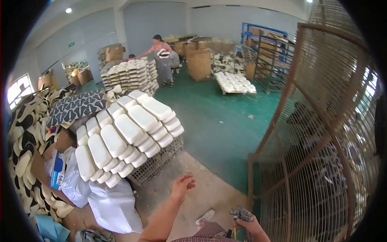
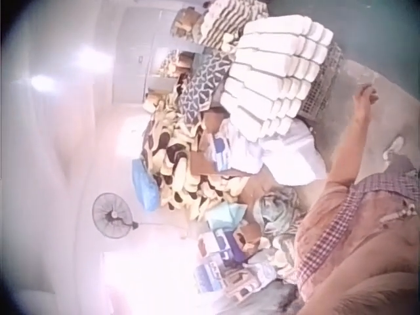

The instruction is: Apply adhesive to seat covers using a spray gun and organize the components on a drying rack.

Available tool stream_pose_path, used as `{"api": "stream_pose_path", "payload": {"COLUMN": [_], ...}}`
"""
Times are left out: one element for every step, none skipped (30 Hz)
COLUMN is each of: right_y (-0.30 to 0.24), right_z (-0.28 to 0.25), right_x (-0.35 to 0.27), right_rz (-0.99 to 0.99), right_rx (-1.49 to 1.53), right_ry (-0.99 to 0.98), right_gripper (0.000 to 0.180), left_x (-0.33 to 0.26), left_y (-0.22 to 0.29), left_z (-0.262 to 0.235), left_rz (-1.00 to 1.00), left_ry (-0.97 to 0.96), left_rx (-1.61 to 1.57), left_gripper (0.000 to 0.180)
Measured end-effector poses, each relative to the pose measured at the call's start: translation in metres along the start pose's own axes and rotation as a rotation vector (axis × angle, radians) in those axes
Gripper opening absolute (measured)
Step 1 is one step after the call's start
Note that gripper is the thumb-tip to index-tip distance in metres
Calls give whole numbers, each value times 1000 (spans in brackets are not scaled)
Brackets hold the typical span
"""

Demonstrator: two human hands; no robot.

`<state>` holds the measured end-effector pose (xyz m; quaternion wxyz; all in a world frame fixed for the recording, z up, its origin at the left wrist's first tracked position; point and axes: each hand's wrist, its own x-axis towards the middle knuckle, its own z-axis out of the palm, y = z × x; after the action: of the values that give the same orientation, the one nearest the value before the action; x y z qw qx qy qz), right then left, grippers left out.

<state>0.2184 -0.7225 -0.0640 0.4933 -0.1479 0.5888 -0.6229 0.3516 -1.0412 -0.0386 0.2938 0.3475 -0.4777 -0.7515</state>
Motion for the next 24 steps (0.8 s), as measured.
{"api": "stream_pose_path", "payload": {"right_y": [-7, -15, -25, -35, -47, -42, -39, -59, -76, -85, -91, -98, -103, -113, -122, -127, -129, -131, -140, -154, -166, -173, -174, -168], "right_z": [4, 8, 11, 14, 14, 8, -6, -1, 2, 0, -8, -14, -21, -23, -27, -36, -45, -50, -47, -43, -42, -39, -39, -42], "right_x": [25, 51, 77, 102, 127, 164, 190, 204, 222, 246, 263, 278, 288, 298, 309, 320, 326, 332, 339, 348, 352, 362, 373, 385], "right_rz": [54, 30, 20, 28, 35, 77, 67, 38, 11, 14, 60, 108, 119, 96, 74, 83, 179, 275, 292, 313, 339, 375, 369, 160], "right_rx": [-1, -2, -10, -40, -70, -251, -249, -211, -171, -172, -161, -150, -152, -233, -313, -317, -333, -349, -349, -242, -138, -133, -140, -79], "right_ry": [10, 2, -24, -21, -15, 26, 24, -1, -20, -28, -17, 0, 10, 80, 153, 156, 239, 323, 329, 408, 487, 571, 574, 591], "right_gripper": [47, 26, 26, 30, 34, 39, 39, 40, 40, 40, 39, 38, 38, 31, 25, 25, 22, 19, 19, 18, 18, 21, 21, 29], "left_x": [19, 39, 60, 80, 103, 124, 145, 163, 184, 207, 227, 249, 273, 301, 330, 363, 392, 420, 448, 475, 493, 512, 532, 553], "left_y": [7, 15, 23, 31, 41, 51, 60, 72, 81, 91, 99, 105, 108, 111, 113, 112, 116, 119, 122, 124, 125, 125, 116, 110], "left_z": [-6, -11, -17, -26, -30, -33, -34, -35, -34, -31, -24, -13, -2, 7, 18, 29, 51, 77, 101, 126, 154, 178, 206, 230], "left_rz": [-4, -4, 20, 31, 41, 54, 66, 79, 84, 116, 140, 151, 137, 155, 170, 154, 126, 116, 83, 56, 65, 77, 31, -1], "left_ry": [7, 13, 30, 67, 102, 102, 134, 185, 197, 192, 181, 154, 151, 127, 101, 33, -5, -76, -167, -254, -335, -417, -504, -590], "left_rx": [23, 46, 44, 45, 45, 47, 34, 19, 19, -1, -25, -38, -42, -52, -62, -57, -67, -35, -43, -53, -42, -40, -34, -25], "left_gripper": [23, 24, 24, 24, 24, 24, 25, 25, 25, 26, 27, 30, 30, 31, 32, 36, 39, 44, 43, 44, 46, 48, 46, 44]}}
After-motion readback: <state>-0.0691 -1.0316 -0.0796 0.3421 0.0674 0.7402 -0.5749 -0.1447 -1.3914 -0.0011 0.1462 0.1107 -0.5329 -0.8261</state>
